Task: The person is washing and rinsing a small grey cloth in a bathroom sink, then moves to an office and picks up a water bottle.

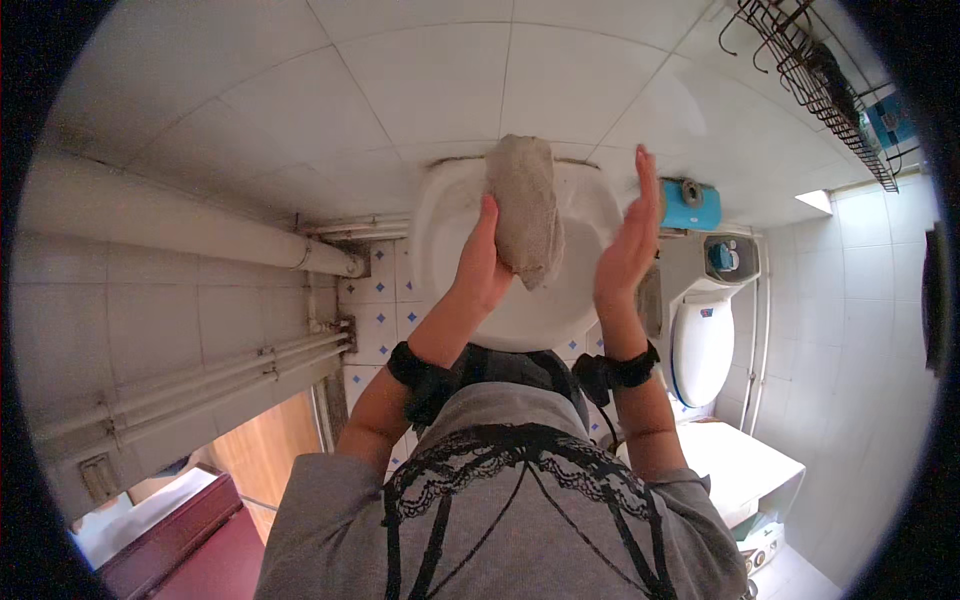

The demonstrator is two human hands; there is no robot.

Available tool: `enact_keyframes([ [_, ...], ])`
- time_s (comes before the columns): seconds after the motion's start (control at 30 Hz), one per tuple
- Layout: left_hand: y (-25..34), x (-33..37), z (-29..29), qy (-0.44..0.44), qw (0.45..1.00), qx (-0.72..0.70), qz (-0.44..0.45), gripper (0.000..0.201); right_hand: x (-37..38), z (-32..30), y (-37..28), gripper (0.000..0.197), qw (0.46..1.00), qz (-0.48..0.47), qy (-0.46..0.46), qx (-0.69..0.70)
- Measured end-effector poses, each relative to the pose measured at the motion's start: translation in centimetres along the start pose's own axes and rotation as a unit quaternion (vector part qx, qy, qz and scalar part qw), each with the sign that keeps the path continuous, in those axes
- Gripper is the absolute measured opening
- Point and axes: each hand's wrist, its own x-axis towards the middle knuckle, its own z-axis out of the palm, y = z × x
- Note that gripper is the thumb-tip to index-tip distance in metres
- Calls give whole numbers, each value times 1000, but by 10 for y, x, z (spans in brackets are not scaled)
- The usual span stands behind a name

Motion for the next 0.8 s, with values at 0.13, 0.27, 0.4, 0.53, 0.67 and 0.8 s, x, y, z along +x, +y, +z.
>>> enact_keyframes([
  [0.13,-12,1,-3,-24,1000,2,-9,49,2,11,19,61,944,-93,-65,-309],
  [0.27,-1,1,-27,-32,998,-38,-48,50,7,-10,6,68,993,3,-9,122],
  [0.4,22,-13,-49,80,994,53,-51,53,14,-19,-39,80,832,77,41,549],
  [0.53,32,-18,-80,64,981,158,-98,48,14,-10,-54,65,834,95,57,540],
  [0.67,24,-9,-89,39,926,346,-145,50,-9,-54,-7,42,800,131,-12,585],
  [0.8,7,5,-132,-73,851,514,-84,59,-28,-63,5,27,781,170,-10,601],
])
